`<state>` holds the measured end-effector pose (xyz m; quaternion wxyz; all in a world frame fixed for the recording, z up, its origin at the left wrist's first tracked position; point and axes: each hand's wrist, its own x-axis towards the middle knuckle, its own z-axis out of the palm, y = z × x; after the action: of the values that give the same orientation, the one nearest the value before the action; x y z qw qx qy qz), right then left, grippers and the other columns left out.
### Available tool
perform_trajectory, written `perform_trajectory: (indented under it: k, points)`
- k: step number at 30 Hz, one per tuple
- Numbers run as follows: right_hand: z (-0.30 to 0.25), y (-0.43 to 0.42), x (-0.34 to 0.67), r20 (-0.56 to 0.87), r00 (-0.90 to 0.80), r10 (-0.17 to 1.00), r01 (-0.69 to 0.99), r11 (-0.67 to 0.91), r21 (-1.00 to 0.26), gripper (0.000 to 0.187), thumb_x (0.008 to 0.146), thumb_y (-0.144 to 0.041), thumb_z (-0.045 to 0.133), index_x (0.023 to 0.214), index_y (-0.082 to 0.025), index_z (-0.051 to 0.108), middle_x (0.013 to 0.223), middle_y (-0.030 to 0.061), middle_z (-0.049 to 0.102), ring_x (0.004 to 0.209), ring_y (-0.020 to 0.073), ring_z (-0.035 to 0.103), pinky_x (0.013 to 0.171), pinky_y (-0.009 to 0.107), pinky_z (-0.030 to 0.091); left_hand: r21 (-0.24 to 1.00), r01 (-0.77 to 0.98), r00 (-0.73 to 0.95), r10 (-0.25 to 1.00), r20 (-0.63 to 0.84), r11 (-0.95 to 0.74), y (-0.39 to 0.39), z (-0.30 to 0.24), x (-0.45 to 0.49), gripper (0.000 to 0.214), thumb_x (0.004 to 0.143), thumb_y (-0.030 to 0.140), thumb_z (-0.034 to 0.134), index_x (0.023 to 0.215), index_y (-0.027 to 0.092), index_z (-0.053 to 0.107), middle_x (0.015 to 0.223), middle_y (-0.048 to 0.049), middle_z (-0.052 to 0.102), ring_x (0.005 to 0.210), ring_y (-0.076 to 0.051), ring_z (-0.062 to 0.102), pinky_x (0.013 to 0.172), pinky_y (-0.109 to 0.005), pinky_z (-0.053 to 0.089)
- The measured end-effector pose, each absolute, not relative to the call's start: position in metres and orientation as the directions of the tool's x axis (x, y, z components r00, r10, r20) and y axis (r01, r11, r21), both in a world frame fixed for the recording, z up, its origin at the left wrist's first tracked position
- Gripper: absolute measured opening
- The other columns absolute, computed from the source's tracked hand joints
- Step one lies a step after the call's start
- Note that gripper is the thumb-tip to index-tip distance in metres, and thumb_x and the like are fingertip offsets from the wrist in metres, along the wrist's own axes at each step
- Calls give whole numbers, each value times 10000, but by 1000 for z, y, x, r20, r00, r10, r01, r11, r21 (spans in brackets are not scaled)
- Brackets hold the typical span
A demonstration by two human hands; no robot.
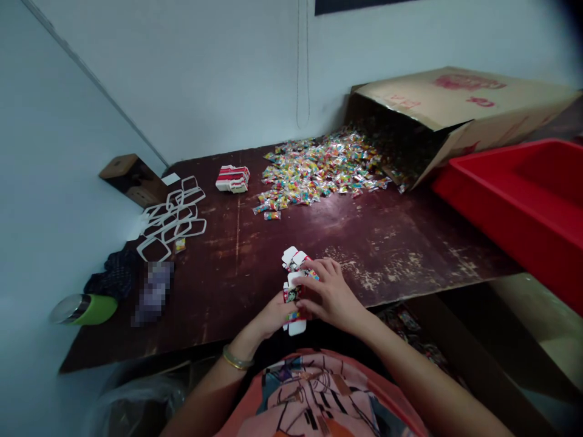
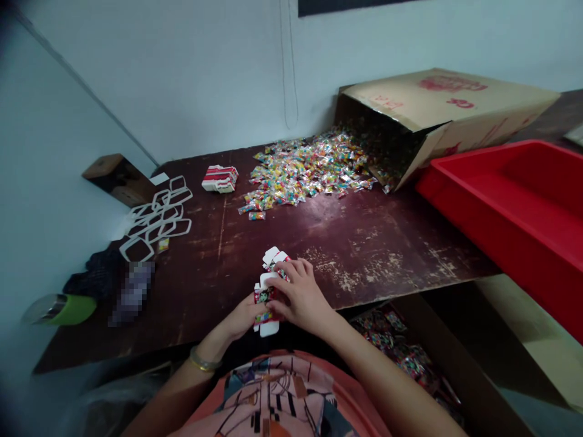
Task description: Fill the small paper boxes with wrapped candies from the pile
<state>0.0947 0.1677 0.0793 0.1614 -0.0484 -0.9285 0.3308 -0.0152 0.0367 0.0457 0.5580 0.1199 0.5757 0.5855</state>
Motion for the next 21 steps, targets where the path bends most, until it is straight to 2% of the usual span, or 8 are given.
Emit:
perform_trajectory:
  k: [3,5,9,11,13,16,19,21]
  points:
    - [86,176,95,216,-968,130,-65,700,-712,156,774,-298,694,908,-231,652,1233,66,549,1167,263,438,1030,456,277,790,-478,-197,829,-523,384,30,53,-8,128,632,223,688,689,122,634,581,-3,600,548,-110,516,569,-239,390]
    - [87,180,95,149,-986,70,-77,604,-793,112,788,-312,684,804,-206,655,1220,66,561,1168,256,454,1016,432,314,793,-452,-158,838,-522,408,28,59,-3,122,631,228,676,629,126,609,543,1,573,506,-96,475,534,-233,357]
    - [90,190,97,57,-986,-159,-111,354,-929,156,826,-331,653,765,-197,705,1225,61,556,1153,236,495,1003,384,355,823,-389,26,898,-439,414,24,70,1,201,604,277,731,711,126,652,658,-24,623,581,-121,511,589,-246,395]
    - [91,192,101,50,-972,-231,-103,226,-969,174,816,-354,664,774,-194,719,1183,59,567,1087,221,538,966,353,393,849,-345,77,913,-400,401,21,69,4,274,607,322,764,773,131,661,709,-22,626,603,-127,513,598,-249,407]
    - [88,188,106,23,-984,-175,-49,147,-988,193,824,-358,654,763,-184,712,1071,56,600,978,204,574,891,323,435,887,-300,-84,916,-392,351,19,61,7,319,608,370,782,767,135,637,674,7,587,580,-110,471,566,-231,385]
    - [72,173,114,-39,-996,79,46,84,-995,178,852,-334,616,779,-176,655,850,34,617,803,175,567,749,282,458,926,-219,-394,840,-373,308,19,43,14,362,614,421,784,704,133,584,610,31,530,557,-100,430,522,-215,348]
    - [56,161,119,-65,-954,292,60,-27,-998,177,824,-317,651,904,-204,541,802,-1,609,698,138,534,640,240,448,953,-196,-581,755,-302,231,19,34,20,343,731,403,704,921,161,554,747,0,620,654,-139,535,603,-228,415]
    - [48,157,122,-136,-938,318,82,-179,-981,261,812,-367,662,928,-216,484,749,-26,588,587,105,508,540,209,434,969,-172,-647,721,-247,178,16,34,23,393,792,357,655,1091,207,449,817,-4,651,708,-148,578,664,-239,439]
